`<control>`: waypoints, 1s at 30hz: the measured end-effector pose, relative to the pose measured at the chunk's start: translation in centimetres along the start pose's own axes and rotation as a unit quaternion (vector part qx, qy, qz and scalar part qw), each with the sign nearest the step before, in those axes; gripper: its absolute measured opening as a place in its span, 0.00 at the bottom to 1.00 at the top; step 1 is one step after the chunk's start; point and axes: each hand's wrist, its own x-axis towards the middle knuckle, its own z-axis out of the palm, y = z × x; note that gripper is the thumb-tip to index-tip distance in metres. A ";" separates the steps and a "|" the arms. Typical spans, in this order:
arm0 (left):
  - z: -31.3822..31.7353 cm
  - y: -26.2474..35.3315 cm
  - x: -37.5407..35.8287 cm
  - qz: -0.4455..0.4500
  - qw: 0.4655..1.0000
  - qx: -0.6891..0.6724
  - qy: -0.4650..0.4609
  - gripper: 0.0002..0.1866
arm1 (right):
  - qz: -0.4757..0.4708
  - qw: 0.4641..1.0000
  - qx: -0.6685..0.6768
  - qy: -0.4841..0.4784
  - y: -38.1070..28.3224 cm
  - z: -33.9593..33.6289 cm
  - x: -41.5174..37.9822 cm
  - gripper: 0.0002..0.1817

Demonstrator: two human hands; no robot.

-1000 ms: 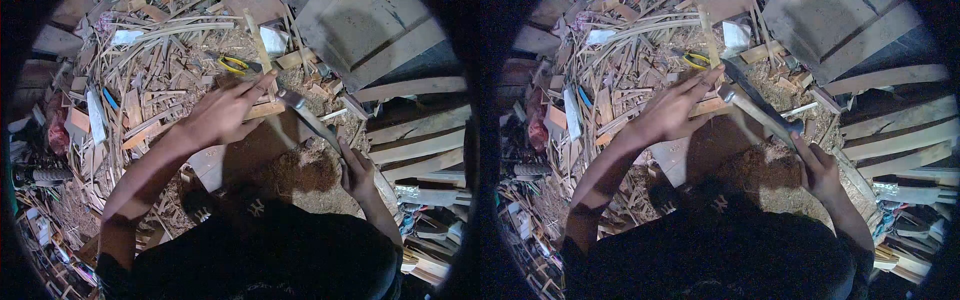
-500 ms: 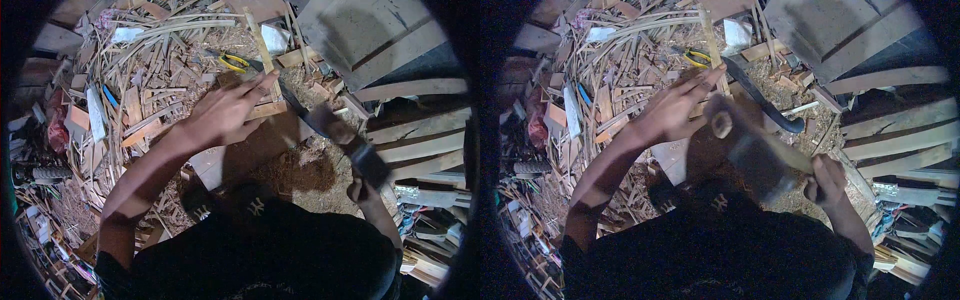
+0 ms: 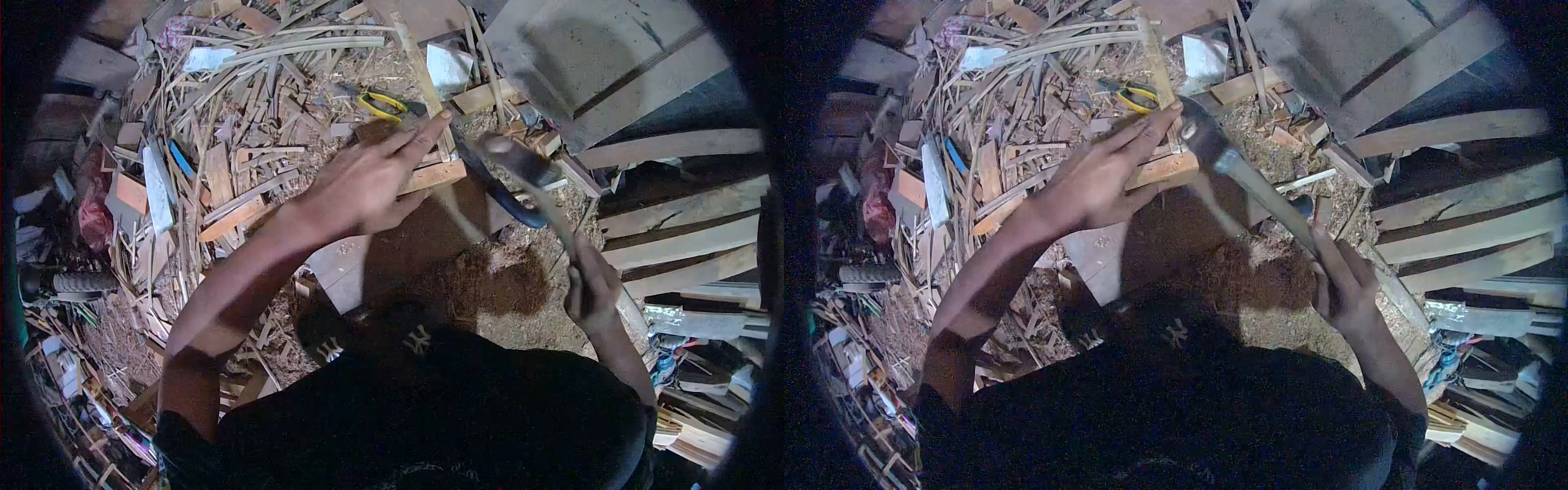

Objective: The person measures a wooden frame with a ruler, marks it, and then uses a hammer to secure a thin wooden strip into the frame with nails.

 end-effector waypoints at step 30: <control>-0.6 0.9 -0.2 -0.005 0.999 0.044 0.024 0.49 | 0.118 0.980 0.146 0.072 0.8 4.0 1.1 0.22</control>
